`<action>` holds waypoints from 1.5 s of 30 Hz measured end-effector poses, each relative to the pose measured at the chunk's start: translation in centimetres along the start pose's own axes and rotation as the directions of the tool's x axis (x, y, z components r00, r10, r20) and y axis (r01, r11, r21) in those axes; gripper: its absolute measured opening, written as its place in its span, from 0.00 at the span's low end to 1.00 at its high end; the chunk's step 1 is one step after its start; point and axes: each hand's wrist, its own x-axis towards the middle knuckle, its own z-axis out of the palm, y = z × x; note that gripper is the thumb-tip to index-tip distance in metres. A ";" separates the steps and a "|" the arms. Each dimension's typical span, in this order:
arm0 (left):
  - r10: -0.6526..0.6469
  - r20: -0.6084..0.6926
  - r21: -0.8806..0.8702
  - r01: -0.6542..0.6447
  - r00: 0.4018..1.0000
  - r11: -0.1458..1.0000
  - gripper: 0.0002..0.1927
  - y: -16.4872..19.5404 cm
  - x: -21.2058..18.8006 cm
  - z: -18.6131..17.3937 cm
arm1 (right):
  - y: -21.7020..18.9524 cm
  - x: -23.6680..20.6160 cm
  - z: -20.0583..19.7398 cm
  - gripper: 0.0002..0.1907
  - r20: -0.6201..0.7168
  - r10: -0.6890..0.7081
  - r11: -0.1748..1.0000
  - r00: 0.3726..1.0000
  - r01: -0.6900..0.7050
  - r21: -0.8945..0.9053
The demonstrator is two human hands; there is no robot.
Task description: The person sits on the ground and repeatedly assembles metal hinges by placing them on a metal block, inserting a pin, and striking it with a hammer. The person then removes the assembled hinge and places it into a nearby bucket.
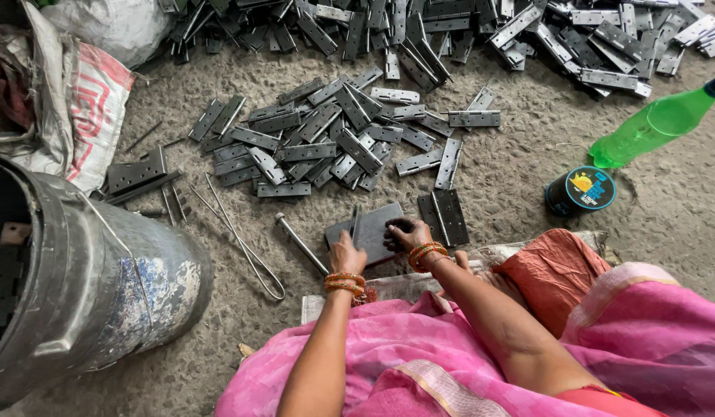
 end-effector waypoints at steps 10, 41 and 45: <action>0.232 0.112 -0.039 -0.229 0.966 0.973 0.18 2.6 -1.5 1.3 | -2.0 0.5 0.9 0.24 0.048 0.164 0.982 0.985 -0.159 -0.101; 0.241 0.121 -0.386 -0.178 0.963 0.905 0.14 2.6 -2.2 -1.5 | -5.0 -2.3 1.1 0.16 0.232 -0.165 0.984 0.959 0.143 0.108; 0.386 -0.094 -0.028 -0.390 0.918 0.920 0.09 3.4 -3.5 -1.4 | -5.1 -2.8 1.1 0.21 0.281 -0.135 0.984 0.950 0.096 0.148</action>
